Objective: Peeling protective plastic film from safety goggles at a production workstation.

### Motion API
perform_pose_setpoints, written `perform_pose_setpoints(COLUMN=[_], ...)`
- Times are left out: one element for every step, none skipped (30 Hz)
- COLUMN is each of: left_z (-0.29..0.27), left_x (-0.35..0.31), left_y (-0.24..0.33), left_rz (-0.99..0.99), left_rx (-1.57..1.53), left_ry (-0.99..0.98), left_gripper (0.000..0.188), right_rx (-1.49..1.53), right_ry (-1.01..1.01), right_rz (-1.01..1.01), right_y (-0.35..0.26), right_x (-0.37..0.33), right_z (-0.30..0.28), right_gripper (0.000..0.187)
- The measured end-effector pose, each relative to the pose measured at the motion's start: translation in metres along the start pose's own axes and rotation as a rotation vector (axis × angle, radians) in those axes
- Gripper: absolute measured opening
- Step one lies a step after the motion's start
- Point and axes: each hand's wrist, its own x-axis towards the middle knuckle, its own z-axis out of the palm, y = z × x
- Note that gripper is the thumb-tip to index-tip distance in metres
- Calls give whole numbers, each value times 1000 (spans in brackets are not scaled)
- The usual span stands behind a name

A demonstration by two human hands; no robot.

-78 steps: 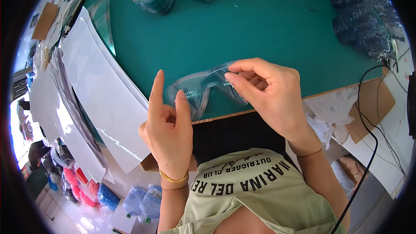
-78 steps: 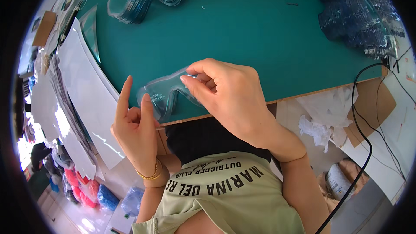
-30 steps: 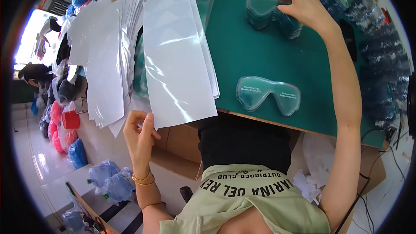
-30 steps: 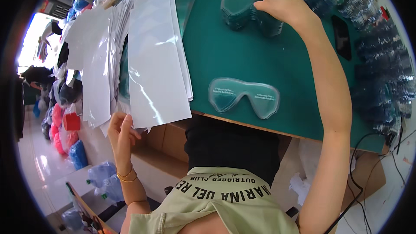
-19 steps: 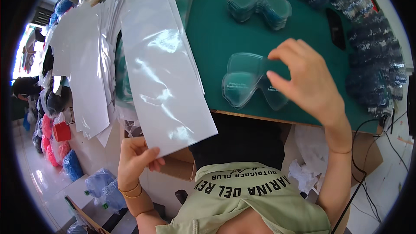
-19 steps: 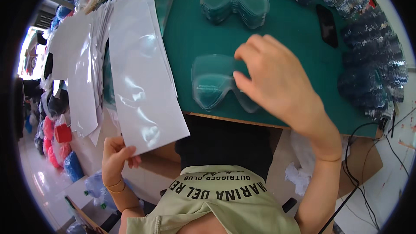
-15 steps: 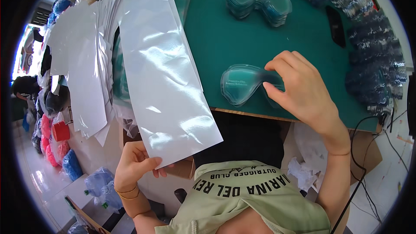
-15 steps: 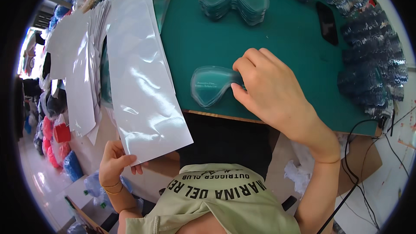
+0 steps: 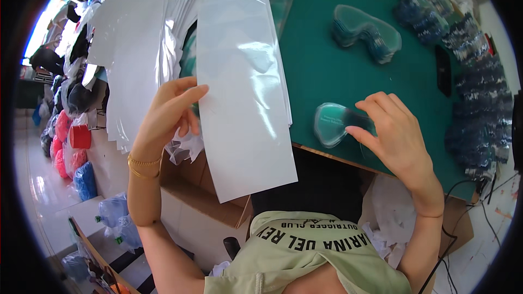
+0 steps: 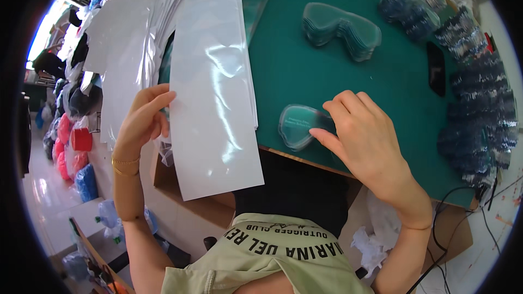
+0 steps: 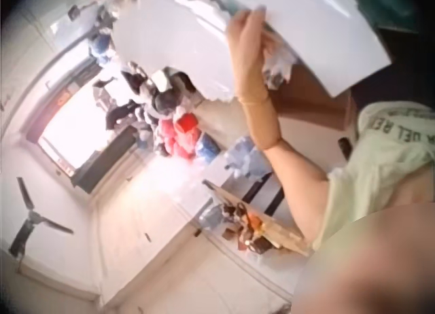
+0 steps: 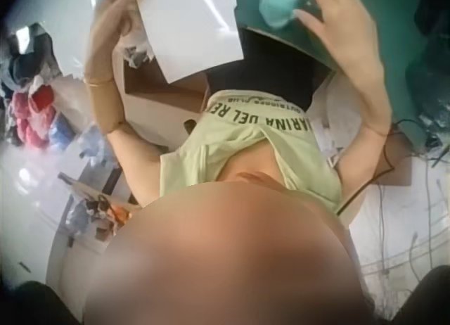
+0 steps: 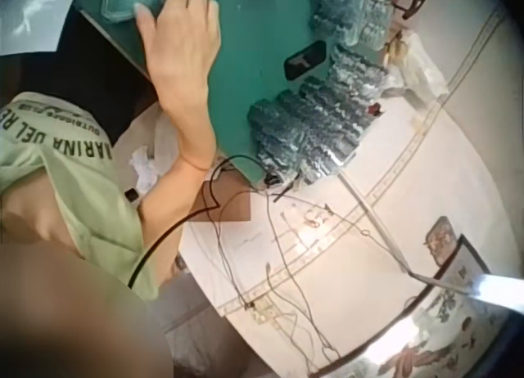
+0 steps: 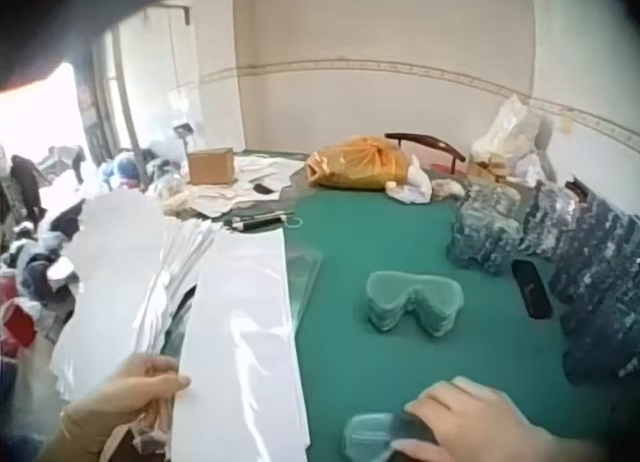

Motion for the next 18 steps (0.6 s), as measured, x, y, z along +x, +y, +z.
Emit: perform_pose_setpoints(left_z=[-1, -5, -9, -9, -6, -3, -2, -1, 3, 7, 13, 18, 21, 24, 26, 27, 28, 29], left_x=[8, 15, 20, 23, 22, 22, 21, 19, 19, 15, 12, 8, 4, 1, 0, 0, 1, 0], left_y=[-1, -6, -12, -12, -8, -6, -6, -6, -4, -2, 0, 1, 2, 2, -1, -5, -8, -7], left_rz=[-3, -1, 23, 48, 34, 66, 82, 99, 110, 138, 167, 167, 189, 212, 214, 232, 250, 251], left_rx=[41, 40, 83, 127, 77, 72, 56, 39, 45, 62, 78, 125, 116, 107, 107, 102, 95, 93], left_ry=[9, 20, -20, -68, -56, -71, -90, -110, -116, -113, -117, -79, -72, -66, -62, -38, -15, -17], left_gripper=[35, 35, 32, 29, 23, 24, 26, 29, 29, 32, 34, 33, 28, 24, 24, 18, 13, 13], right_rx=[6, 12, 56, 56, 173, 283, 323, 422, 514, 559, 628, 630, 703, 776, 775, 773, 770, 788], right_ry=[19, 37, 101, 106, 78, 52, 88, 69, 55, 14, 51, 59, 32, 5, 6, -34, -74, -68], right_rz=[-15, -29, -71, -72, -83, -89, -151, -186, -218, -197, -240, -245, -242, -238, -243, -207, -169, -181], right_y=[-3, -6, -10, -11, -12, -14, -17, -22, -27, -37, -42, -52, -61, -68, -73, -78, -80, -78], right_x=[4, 9, 17, 27, 39, 52, 69, 86, 102, 116, 130, 140, 148, 153, 155, 157, 157, 156], right_z=[-1, -2, -4, -3, -2, -2, 6, 15, 22, 25, 38, 45, 51, 53, 52, 51, 49, 47], right_gripper=[30, 32, 25, 25, 21, 18, 16, 17, 19, 20, 22, 22, 23, 25, 25, 26, 27, 24])
